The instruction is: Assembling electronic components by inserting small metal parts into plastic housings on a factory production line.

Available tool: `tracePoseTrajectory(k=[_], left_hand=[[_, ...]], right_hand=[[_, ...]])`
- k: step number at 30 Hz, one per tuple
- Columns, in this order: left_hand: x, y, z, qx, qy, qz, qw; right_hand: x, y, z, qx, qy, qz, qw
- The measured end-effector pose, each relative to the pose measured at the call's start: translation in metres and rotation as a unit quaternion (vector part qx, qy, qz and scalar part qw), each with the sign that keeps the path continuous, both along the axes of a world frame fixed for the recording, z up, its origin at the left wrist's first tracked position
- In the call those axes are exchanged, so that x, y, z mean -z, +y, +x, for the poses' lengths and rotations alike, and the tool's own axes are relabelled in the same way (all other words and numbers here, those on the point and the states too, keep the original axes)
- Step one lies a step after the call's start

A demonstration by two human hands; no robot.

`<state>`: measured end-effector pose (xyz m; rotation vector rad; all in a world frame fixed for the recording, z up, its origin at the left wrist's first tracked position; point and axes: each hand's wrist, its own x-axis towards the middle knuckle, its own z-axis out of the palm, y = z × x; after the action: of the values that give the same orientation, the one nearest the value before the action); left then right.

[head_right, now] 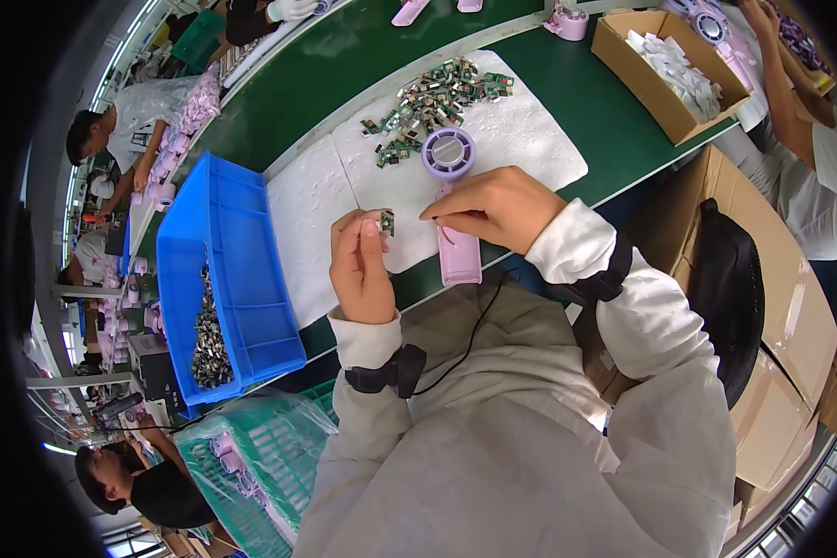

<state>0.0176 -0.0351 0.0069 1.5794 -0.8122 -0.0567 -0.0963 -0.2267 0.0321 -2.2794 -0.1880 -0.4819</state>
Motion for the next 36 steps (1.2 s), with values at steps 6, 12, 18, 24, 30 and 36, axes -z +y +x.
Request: tracePoseTrajectory(k=[6, 12, 18, 24, 30, 36], left_hand=[[-0.004, 0.011, 0.003, 0.043, 0.11, 0.008, 0.993], [-0.008, 0.005, -0.002, 0.067, 0.136, -0.008, 0.988], [-0.012, 0.001, -0.006, 0.11, 0.204, -0.006, 0.973], [-0.003, -0.002, 0.0, 0.141, 0.217, 0.003, 0.966], [0.0, 0.001, 0.0, 0.152, 0.165, 0.031, 0.974], [0.005, 0.005, -0.014, 0.109, 0.102, 0.025, 0.989]], right_hand=[[0.004, 0.023, 0.004, 0.138, 0.008, 0.046, 0.989], [0.009, 0.023, 0.006, 0.154, -0.004, 0.056, 0.987], [0.004, 0.025, 0.002, 0.167, -0.043, 0.028, 0.985], [0.006, 0.026, 0.003, 0.157, -0.081, 0.028, 0.984], [0.004, 0.025, 0.003, 0.143, -0.1, -0.016, 0.985], [0.004, 0.031, 0.001, 0.119, -0.083, -0.019, 0.989]])
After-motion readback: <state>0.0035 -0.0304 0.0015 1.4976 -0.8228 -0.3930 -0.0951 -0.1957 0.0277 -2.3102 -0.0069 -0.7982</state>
